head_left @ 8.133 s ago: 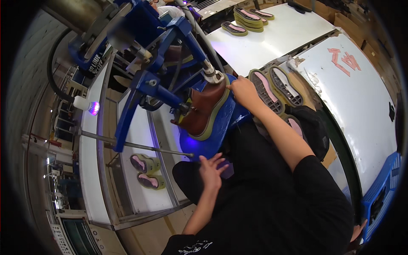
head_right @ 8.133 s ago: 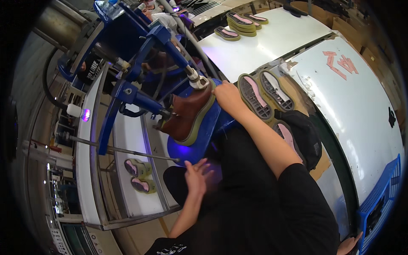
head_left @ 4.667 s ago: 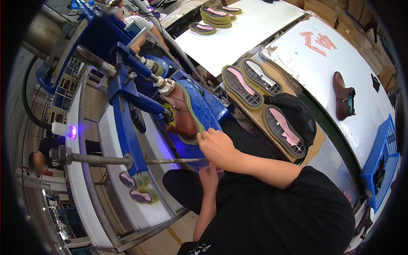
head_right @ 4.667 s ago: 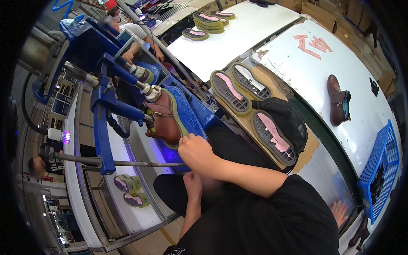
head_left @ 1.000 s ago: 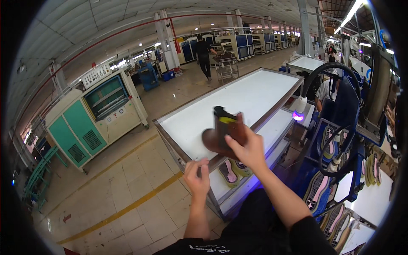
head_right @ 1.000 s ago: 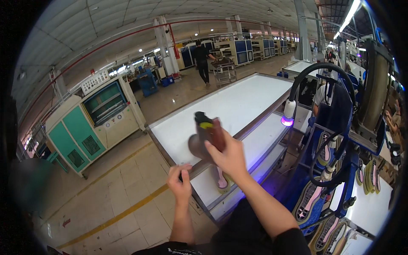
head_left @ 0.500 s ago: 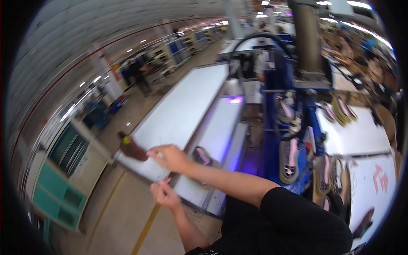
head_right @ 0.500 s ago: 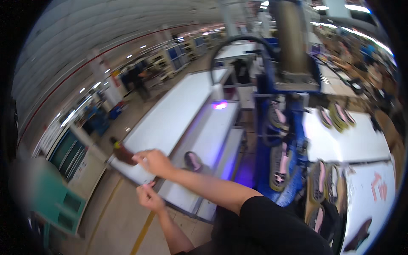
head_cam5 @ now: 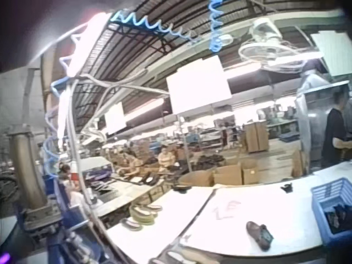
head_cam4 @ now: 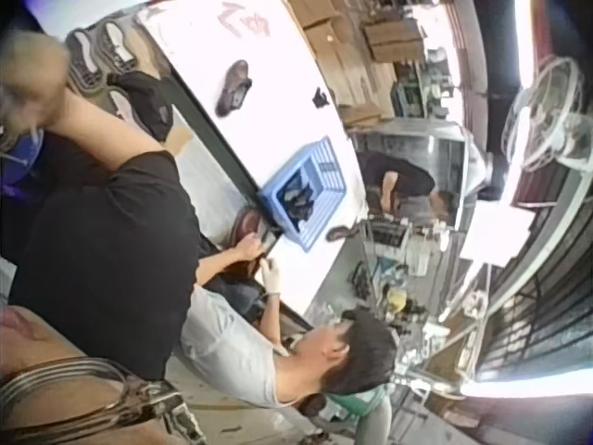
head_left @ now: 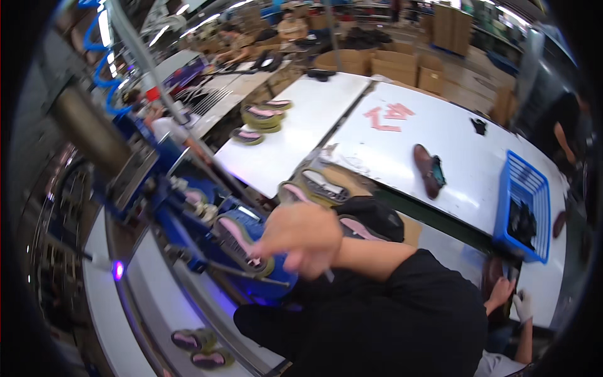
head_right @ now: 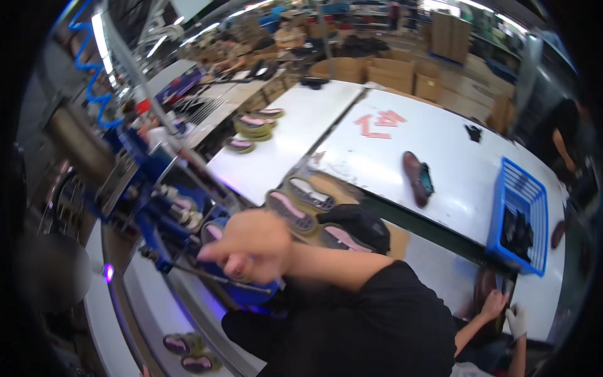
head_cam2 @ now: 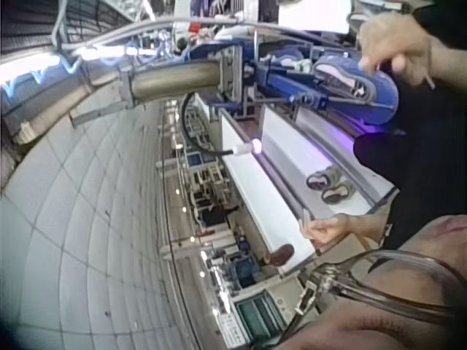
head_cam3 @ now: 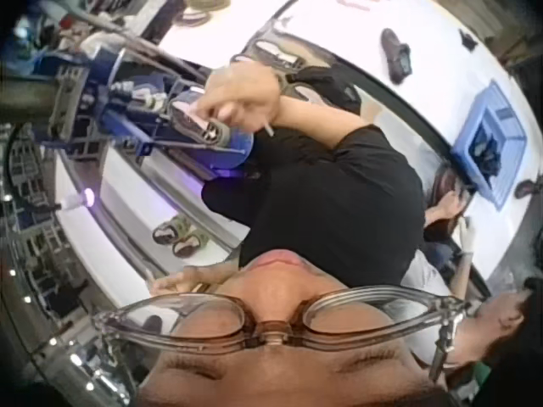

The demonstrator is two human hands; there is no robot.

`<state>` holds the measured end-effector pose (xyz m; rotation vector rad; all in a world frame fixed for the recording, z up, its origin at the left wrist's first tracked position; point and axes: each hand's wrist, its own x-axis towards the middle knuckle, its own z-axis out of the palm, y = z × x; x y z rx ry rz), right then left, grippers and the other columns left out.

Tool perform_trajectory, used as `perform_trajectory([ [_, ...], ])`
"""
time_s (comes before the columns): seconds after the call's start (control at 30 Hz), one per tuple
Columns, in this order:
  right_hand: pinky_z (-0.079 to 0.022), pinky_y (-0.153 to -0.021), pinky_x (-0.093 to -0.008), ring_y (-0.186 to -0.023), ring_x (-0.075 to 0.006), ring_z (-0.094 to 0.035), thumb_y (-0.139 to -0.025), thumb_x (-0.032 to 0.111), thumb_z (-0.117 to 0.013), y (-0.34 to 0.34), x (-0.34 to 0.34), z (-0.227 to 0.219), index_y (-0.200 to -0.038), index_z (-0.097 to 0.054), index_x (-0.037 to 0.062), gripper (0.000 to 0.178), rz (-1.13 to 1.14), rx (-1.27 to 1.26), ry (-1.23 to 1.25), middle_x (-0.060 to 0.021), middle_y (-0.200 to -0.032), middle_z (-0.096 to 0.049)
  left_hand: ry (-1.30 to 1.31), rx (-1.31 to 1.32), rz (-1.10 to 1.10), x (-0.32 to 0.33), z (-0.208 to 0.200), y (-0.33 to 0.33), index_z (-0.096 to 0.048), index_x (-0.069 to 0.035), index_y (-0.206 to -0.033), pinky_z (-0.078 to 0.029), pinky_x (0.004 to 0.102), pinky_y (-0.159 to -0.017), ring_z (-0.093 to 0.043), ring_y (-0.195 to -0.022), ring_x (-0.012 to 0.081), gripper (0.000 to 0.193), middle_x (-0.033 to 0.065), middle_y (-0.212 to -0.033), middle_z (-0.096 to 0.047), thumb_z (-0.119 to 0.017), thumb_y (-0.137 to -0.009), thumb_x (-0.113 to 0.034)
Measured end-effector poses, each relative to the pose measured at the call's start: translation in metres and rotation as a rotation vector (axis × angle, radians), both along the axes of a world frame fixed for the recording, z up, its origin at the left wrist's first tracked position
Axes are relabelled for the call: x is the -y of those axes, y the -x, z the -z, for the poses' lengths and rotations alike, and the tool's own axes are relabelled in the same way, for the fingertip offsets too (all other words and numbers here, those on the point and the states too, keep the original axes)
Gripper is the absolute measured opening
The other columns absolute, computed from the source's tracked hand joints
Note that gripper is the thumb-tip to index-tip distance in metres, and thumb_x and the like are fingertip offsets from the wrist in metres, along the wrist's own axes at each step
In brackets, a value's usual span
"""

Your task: The person attaches boot uppers to soles by aligning them on a pressing machine fixture, clamping the boots down, and pressing the edges along the soles by hand.

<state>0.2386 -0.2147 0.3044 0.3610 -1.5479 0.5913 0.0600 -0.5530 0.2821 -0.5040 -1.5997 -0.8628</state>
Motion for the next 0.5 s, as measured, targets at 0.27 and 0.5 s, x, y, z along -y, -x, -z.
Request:
perform_trajectory([
  [0.27,-0.053,-0.096,-0.0363,-0.107,-0.0289,-0.071,-0.098,0.005,-0.064,-0.217,-0.149,0.169,-0.113,-0.071,-0.0017,0.018,1.46,-0.222,0.554,-0.0158,-0.113,-0.074,-0.036,0.447,0.379,-0.11,0.063,0.031,-0.068,0.011,-0.094,-0.053,0.0456,-0.08,-0.067,-0.085,0.0389,0.04,0.0257,-0.098,-0.072,-0.054,-0.109,-0.023],
  [0.5,-0.044,-0.111,-0.0388,-0.132,-0.0332,-0.059,-0.094,0.036,-0.076,-0.363,-0.151,0.348,-0.153,-0.046,0.0023,0.074,1.606,-0.043,1.178,-0.0233,-0.143,-0.061,-0.098,0.694,0.733,-0.144,0.147,0.074,-0.061,0.007,-0.121,-0.051,0.0384,-0.095,-0.064,-0.104,0.0269,0.025,0.0175,-0.116,-0.066,-0.049,-0.109,-0.011],
])
